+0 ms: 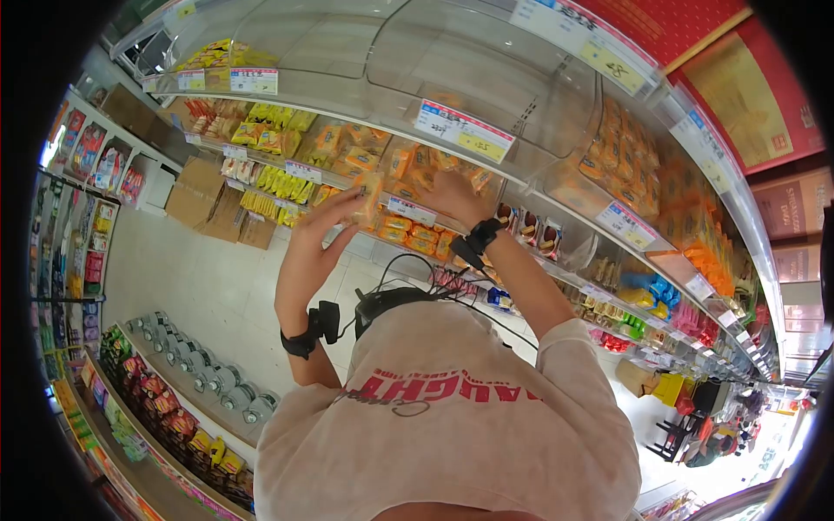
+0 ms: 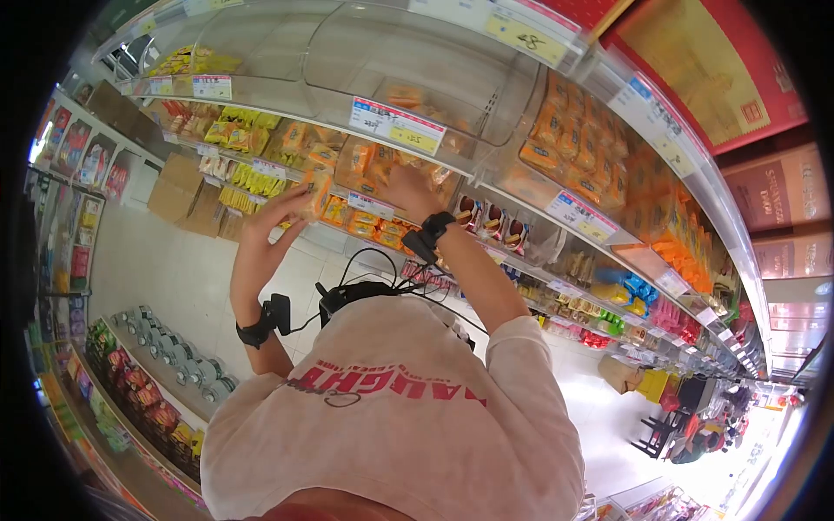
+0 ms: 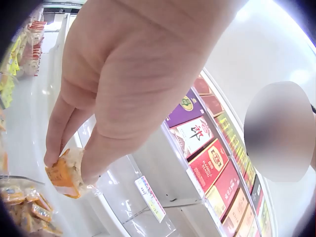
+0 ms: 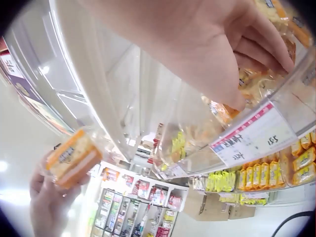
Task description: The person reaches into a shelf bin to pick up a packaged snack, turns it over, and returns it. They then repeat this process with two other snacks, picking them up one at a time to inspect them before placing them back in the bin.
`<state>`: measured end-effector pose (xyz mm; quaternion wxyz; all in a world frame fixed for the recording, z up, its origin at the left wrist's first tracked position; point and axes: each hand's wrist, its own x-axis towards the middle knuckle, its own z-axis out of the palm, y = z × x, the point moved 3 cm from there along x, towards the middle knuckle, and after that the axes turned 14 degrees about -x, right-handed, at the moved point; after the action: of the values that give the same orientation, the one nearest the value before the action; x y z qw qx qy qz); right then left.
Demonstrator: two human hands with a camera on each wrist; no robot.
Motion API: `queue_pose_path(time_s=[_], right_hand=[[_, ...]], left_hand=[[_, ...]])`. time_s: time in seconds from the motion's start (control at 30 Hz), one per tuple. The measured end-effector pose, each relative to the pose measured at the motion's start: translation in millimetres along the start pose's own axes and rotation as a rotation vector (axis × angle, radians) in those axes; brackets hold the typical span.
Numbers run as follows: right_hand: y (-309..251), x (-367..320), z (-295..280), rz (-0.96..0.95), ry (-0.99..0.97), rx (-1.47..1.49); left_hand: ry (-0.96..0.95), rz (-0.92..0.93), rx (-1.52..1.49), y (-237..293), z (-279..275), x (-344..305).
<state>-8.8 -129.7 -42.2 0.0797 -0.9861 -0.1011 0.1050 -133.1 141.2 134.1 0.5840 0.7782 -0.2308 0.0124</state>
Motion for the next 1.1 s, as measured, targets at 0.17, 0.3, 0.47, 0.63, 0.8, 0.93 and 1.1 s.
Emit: queue_pose_path(time_s=[0.17,0.3,0.47,0.63,0.8,0.93,1.1], right_hand=[[-10,-10,-21,0.002,0.0,-0.023],[-12,-41,-36,-0.143,0.558,0.004],[-12,-103,-75,0.015,0.287,0.178],[-19,-193,-145,-0.339,0.29,0.672],[-2,-265,-176,-0.25,0.513,0.919],[25,-308,-181,-0.148,0.783,1.109],[26,-331,-213,0.004,1.159,1.153]], left_hand=[[-0.001,0.066,0.023,23,-8,-5],[-0.095,0.073,-0.052,50,-15,-2],[-0.209,0.146,-0.269,51,-16,-3],[-0.259,0.293,-0.369,76,4,20],[-0.357,0.531,-0.323,109,56,54],[-0.309,0.707,-0.228,134,107,74],[-0.289,1.013,-0.114,164,182,91]])
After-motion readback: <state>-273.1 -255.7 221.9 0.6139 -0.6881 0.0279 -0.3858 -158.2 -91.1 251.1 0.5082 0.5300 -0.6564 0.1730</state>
